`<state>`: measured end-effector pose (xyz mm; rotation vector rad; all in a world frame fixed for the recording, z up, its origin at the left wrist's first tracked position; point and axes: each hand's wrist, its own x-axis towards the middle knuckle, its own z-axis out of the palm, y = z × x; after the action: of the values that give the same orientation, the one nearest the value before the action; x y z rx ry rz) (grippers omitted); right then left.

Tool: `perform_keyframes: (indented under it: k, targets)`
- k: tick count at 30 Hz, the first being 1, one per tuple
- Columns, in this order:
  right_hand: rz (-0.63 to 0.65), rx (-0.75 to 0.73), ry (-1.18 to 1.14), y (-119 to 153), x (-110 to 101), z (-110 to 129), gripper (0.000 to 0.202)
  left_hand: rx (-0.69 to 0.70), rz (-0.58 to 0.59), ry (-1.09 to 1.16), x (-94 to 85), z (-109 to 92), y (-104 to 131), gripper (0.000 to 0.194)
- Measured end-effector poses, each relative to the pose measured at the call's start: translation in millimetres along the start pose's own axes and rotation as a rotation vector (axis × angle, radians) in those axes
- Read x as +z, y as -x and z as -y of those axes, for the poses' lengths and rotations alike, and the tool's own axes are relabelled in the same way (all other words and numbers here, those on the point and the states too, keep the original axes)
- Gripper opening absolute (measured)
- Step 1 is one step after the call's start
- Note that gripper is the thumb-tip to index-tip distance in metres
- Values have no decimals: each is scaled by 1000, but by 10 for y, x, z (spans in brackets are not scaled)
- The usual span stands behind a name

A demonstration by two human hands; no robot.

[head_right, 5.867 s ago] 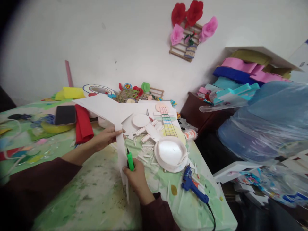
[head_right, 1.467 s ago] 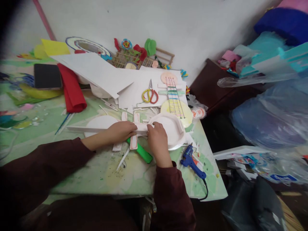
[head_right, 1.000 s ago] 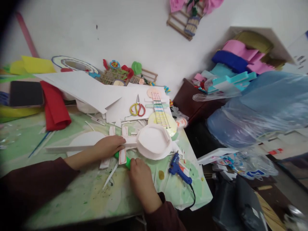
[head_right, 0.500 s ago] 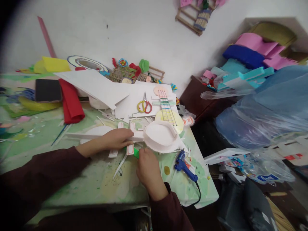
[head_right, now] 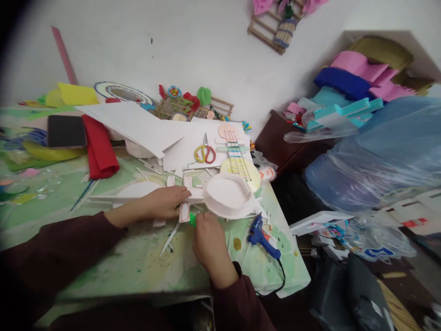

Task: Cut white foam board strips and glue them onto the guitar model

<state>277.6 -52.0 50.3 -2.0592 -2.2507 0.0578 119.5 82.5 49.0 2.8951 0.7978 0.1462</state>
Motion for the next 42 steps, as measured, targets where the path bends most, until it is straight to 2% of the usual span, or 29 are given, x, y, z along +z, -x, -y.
perform_keyframes:
  k: [7, 11, 14, 16, 18, 20, 22, 23, 24, 26, 29, 32, 36, 42]
  targets:
    - [39, 32, -37, 175, -143, -2, 17, -50, 55, 7, -2, 117, -19, 19]
    - [95, 85, -103, 400, -346, -108, 14, -83, 86, 2, 60, 181, -12, 20]
    - [53, 141, -199, 743, -568, -446, 18, -119, 116, 3, 113, 251, -5, 26]
    - [-25, 158, -279, 983, -693, -794, 28, -128, 131, 21, 136, 292, -8, 30]
    - [-130, 246, -330, 1122, -742, -1174, 34, -127, 140, 36, 147, 314, -16, 32]
    - [-272, 372, -323, 1094, -686, -1514, 38, -121, 136, 47, 147, 321, -25, 29]
    - [-414, 540, -217, 915, -538, -1763, 40, -104, 131, 65, 141, 323, -29, 26]
    - [-427, 636, -136, 795, -445, -1848, 41, -95, 129, 74, 135, 324, -28, 26]
    - [-396, 720, -69, 671, -351, -1910, 39, -86, 127, 80, 126, 327, -25, 26]
    - [-292, 785, 28, 448, -185, -1979, 34, -75, 120, 81, 102, 332, -14, 27]
    - [-155, 809, 112, 231, -30, -2015, 28, -62, 104, 74, 59, 336, 0, 25]
    - [-117, 818, 124, 121, 49, -2037, 28, -59, 96, 69, 47, 335, -4, 23]
    - [-90, 861, 129, 92, 133, -2064, 32, -56, 84, 41, 109, 352, -30, 20]
    - [-20, 936, 122, 274, 212, -2092, 37, -41, 93, 56, 164, 380, -49, 16]
